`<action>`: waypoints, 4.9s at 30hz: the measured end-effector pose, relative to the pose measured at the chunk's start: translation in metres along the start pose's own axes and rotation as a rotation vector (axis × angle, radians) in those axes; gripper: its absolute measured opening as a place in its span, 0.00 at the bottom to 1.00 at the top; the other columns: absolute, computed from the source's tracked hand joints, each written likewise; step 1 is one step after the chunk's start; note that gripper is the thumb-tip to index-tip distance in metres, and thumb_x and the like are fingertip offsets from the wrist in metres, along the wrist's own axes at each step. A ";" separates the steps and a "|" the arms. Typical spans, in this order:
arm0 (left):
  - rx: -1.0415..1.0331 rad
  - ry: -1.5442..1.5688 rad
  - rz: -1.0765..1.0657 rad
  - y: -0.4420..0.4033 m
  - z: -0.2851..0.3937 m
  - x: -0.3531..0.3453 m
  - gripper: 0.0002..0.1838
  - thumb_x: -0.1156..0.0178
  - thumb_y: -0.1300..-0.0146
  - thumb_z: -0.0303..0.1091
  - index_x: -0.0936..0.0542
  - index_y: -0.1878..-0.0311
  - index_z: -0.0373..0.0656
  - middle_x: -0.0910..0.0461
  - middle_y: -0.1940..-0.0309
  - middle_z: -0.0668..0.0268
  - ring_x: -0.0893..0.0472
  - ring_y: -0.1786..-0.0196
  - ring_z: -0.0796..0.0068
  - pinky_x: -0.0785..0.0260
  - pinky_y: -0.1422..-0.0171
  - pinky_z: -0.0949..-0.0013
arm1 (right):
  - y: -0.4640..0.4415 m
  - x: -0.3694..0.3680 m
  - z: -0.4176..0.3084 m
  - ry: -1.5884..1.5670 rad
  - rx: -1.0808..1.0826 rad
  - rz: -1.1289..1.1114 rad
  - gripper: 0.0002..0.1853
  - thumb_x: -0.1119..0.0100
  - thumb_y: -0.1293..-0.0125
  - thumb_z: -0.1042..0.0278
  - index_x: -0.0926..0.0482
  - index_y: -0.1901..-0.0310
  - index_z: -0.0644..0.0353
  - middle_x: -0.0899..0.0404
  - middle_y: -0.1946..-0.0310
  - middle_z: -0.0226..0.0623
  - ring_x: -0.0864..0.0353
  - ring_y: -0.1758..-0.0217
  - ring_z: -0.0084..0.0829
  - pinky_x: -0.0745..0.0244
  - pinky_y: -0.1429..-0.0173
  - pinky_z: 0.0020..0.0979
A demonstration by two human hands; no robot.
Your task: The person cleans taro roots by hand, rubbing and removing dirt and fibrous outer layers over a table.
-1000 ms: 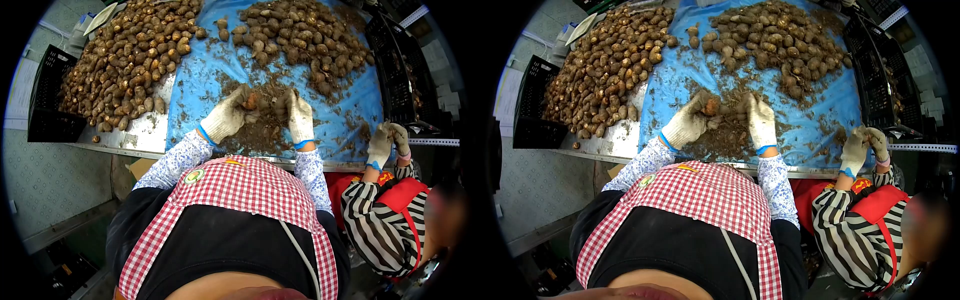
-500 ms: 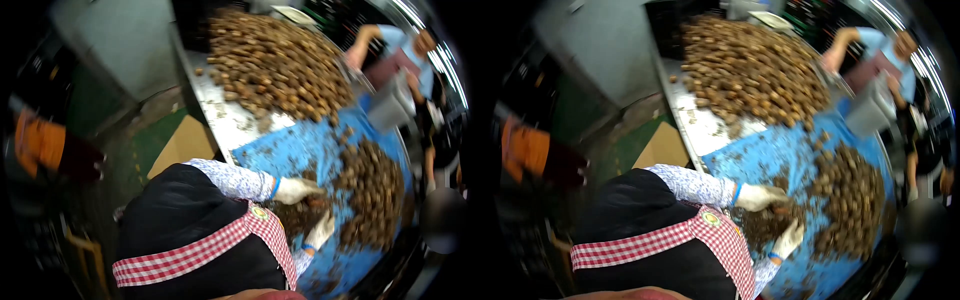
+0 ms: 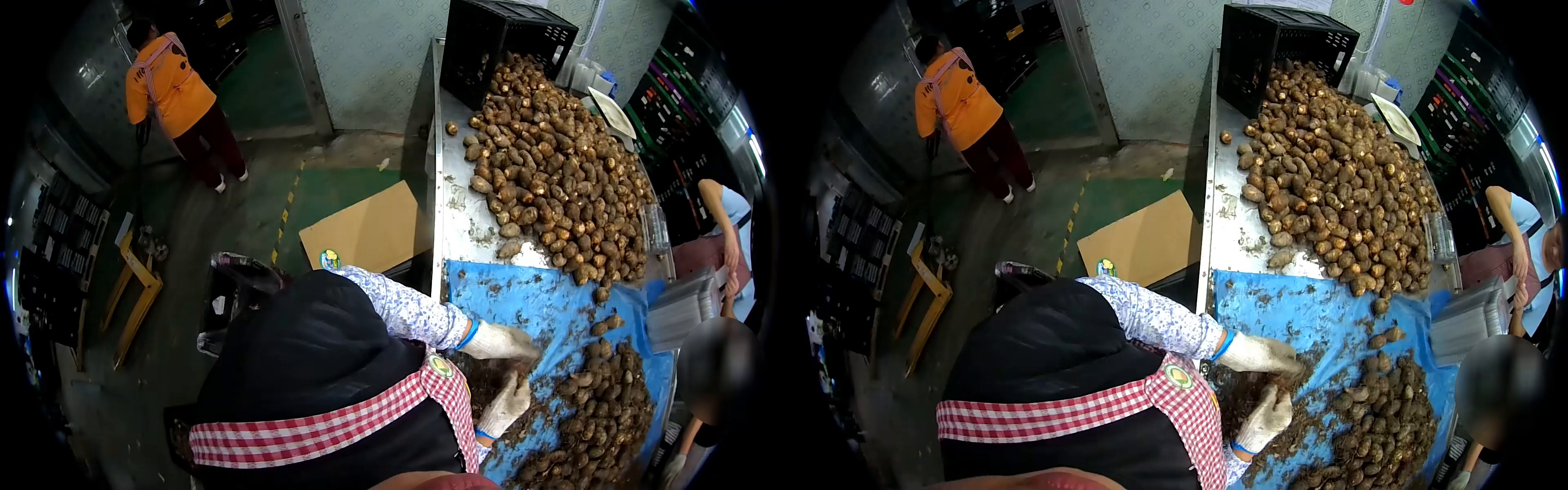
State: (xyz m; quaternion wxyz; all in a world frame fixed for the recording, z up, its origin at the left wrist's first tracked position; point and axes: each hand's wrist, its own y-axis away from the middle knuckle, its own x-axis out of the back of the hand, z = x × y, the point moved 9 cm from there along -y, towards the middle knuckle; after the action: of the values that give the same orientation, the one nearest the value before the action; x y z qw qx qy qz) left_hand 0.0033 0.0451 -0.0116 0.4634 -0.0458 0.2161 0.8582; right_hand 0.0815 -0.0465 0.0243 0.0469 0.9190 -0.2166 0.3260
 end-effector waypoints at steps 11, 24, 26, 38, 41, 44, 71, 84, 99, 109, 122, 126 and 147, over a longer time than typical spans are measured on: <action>-0.341 -0.428 -0.094 -0.015 0.010 -0.011 0.27 0.40 0.37 0.25 0.32 0.34 0.39 0.20 0.46 0.60 0.21 0.45 0.71 0.27 0.41 0.65 | 0.002 0.048 0.044 -0.214 0.135 0.216 0.20 0.55 0.29 0.80 0.31 0.37 0.68 0.27 0.47 0.44 0.20 0.51 0.31 0.20 0.47 0.31; -0.075 0.327 -0.617 -0.009 0.007 -0.052 0.23 0.52 0.24 0.40 0.33 0.32 0.38 0.20 0.51 0.59 0.20 0.57 0.75 0.26 0.56 0.72 | 0.030 0.061 -0.016 0.599 0.244 0.532 0.09 0.40 0.34 0.74 0.20 0.53 0.63 0.17 0.61 0.47 0.18 0.59 0.47 0.22 0.52 0.37; -0.059 0.286 -0.358 -0.014 0.003 -0.042 0.19 0.58 0.20 0.37 0.31 0.34 0.38 0.19 0.51 0.59 0.20 0.57 0.75 0.25 0.58 0.73 | 0.035 0.069 -0.015 0.399 0.165 0.522 0.10 0.36 0.37 0.69 0.21 0.57 0.62 0.18 0.65 0.45 0.18 0.61 0.46 0.24 0.57 0.39; 0.243 0.480 -0.917 0.026 -0.001 -0.066 0.22 0.60 0.21 0.48 0.29 0.39 0.42 0.23 0.50 0.63 0.21 0.59 0.80 0.26 0.64 0.74 | 0.070 0.065 0.044 0.037 -0.570 0.451 0.10 0.43 0.29 0.65 0.24 0.59 0.66 0.23 0.72 0.40 0.26 0.72 0.31 0.22 0.65 0.35; 0.062 0.272 -0.726 0.016 -0.002 -0.063 0.21 0.57 0.21 0.44 0.34 0.34 0.42 0.24 0.47 0.62 0.21 0.59 0.78 0.26 0.62 0.73 | 0.078 0.064 0.035 -0.145 -0.473 0.480 0.25 0.41 0.30 0.55 0.25 0.45 0.72 0.19 0.50 0.59 0.17 0.47 0.47 0.22 0.43 0.38; -0.115 -0.063 -0.658 0.009 -0.008 -0.059 0.23 0.54 0.22 0.40 0.40 0.30 0.43 0.27 0.41 0.61 0.22 0.53 0.73 0.24 0.56 0.70 | 0.075 0.056 0.010 0.177 -0.384 0.511 0.17 0.43 0.30 0.62 0.22 0.49 0.69 0.17 0.54 0.53 0.16 0.50 0.45 0.22 0.43 0.39; -0.515 -0.431 -0.641 0.023 0.012 -0.061 0.25 0.46 0.34 0.20 0.33 0.33 0.41 0.28 0.38 0.57 0.25 0.37 0.64 0.30 0.32 0.66 | 0.059 0.022 -0.015 -0.069 -0.228 0.365 0.12 0.42 0.31 0.65 0.24 0.73 0.55 0.23 0.79 0.35 0.24 0.77 0.31 0.25 0.70 0.31; 0.047 0.267 -0.758 0.019 0.002 -0.064 0.35 0.33 0.41 0.37 0.34 0.33 0.35 0.29 0.42 0.53 0.25 0.44 0.65 0.25 0.46 0.68 | 0.068 0.058 -0.069 0.133 0.003 0.578 0.18 0.32 0.44 0.76 0.19 0.50 0.58 0.19 0.60 0.42 0.19 0.52 0.41 0.23 0.45 0.37; -0.376 -0.524 -0.642 0.030 0.028 -0.050 0.40 0.28 0.49 0.35 0.33 0.33 0.36 0.30 0.36 0.54 0.30 0.33 0.60 0.36 0.27 0.59 | 0.090 0.041 0.020 -0.325 -0.398 0.479 0.15 0.40 0.31 0.59 0.20 0.54 0.65 0.17 0.59 0.45 0.16 0.57 0.35 0.21 0.53 0.34; -0.231 -0.380 -0.768 0.023 0.015 -0.057 0.46 0.25 0.47 0.44 0.37 0.31 0.34 0.31 0.36 0.56 0.30 0.34 0.64 0.36 0.29 0.61 | 0.081 0.047 -0.042 -0.068 -0.276 0.322 0.25 0.36 0.35 0.63 0.27 0.38 0.63 0.17 0.54 0.47 0.15 0.52 0.37 0.21 0.49 0.36; -0.178 -0.026 -0.784 0.032 0.022 -0.065 0.38 0.31 0.46 0.35 0.34 0.33 0.33 0.29 0.38 0.57 0.29 0.35 0.65 0.38 0.27 0.61 | 0.080 0.052 -0.053 0.024 -0.252 0.411 0.24 0.37 0.35 0.63 0.26 0.42 0.67 0.17 0.56 0.53 0.15 0.52 0.44 0.21 0.49 0.38; -0.365 -0.376 -0.721 0.030 0.031 -0.069 0.38 0.30 0.48 0.36 0.32 0.33 0.37 0.29 0.38 0.57 0.29 0.35 0.62 0.38 0.27 0.59 | 0.087 0.053 -0.046 -0.105 -0.346 0.467 0.21 0.35 0.36 0.62 0.25 0.47 0.66 0.17 0.60 0.52 0.15 0.58 0.46 0.21 0.53 0.40; -0.043 -0.019 -0.809 0.031 -0.014 -0.102 0.39 0.32 0.48 0.22 0.34 0.31 0.36 0.32 0.34 0.58 0.31 0.33 0.66 0.38 0.27 0.64 | 0.118 0.064 -0.022 0.245 -0.400 0.616 0.07 0.42 0.33 0.69 0.23 0.60 0.63 0.19 0.70 0.53 0.18 0.64 0.52 0.24 0.60 0.44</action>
State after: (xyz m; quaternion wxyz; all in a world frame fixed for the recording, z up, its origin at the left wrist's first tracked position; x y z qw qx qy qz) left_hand 0.0339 -0.0548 0.0139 0.7646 -0.1288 0.1582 0.6114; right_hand 0.0627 -0.1719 0.0745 0.1509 0.7379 -0.5344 0.3836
